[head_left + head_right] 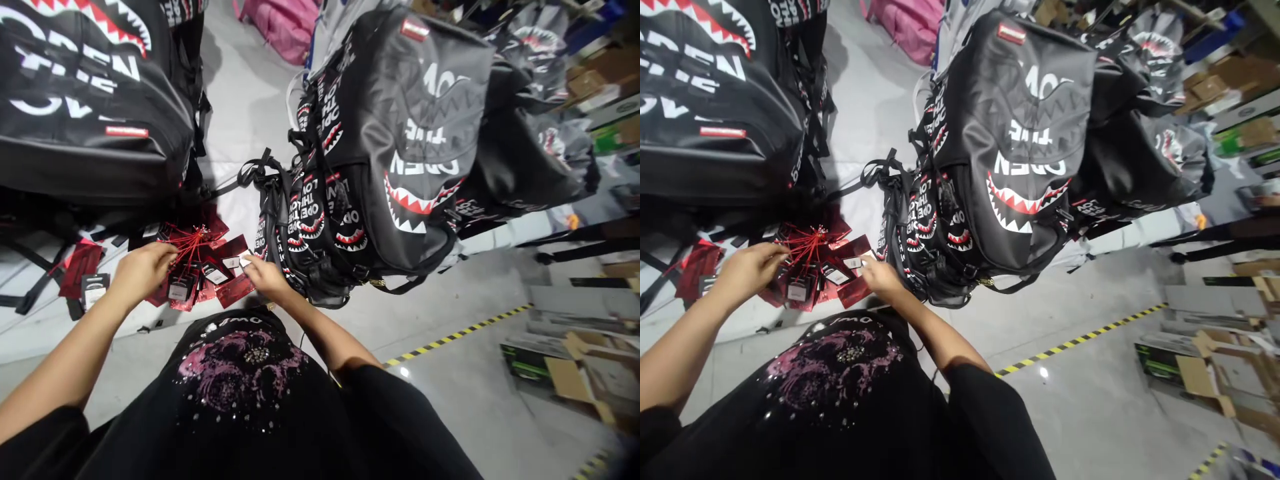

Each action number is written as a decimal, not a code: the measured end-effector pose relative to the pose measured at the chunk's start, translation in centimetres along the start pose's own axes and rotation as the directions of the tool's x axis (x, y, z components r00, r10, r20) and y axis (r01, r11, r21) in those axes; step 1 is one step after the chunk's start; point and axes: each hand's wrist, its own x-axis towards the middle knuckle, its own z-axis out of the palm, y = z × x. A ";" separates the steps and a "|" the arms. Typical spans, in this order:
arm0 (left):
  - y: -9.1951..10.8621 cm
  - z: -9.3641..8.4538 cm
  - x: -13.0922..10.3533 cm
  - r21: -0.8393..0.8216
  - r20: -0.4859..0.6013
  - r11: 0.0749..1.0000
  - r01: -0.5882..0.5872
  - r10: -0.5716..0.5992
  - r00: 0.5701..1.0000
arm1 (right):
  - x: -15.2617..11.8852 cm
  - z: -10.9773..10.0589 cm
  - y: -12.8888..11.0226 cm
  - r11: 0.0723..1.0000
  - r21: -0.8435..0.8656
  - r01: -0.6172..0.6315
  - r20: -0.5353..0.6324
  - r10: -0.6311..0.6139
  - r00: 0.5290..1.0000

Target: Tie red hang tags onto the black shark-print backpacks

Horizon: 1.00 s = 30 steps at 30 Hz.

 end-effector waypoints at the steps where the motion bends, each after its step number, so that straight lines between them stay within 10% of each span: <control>1: 0.8 0.7 0.4 -0.085 0.016 0.995 -0.056 0.058 0.998 | -1.9 -0.7 2.1 0.992 -0.029 -0.126 -0.066 0.124 0.990; 7: 8.0 6.5 3.6 -0.231 0.251 0.922 -0.310 0.364 0.897 | -11.1 0.1 9.2 0.823 -0.169 -0.542 -0.330 0.471 0.818; 13: 13.3 11.2 5.4 -0.066 0.401 0.900 -0.430 0.419 0.815 | -10.5 1.6 9.1 0.789 -0.295 -0.539 -0.332 0.444 0.832; 20: 15.1 13.6 5.6 0.003 0.422 0.836 -0.549 0.496 0.759 | -10.4 0.9 10.0 0.833 -0.298 -0.465 -0.280 0.390 0.877; 30: 16.4 14.7 6.2 0.007 0.445 0.813 -0.582 0.519 0.730 | -10.9 1.8 11.0 0.875 0.041 -0.482 -0.493 0.437 0.752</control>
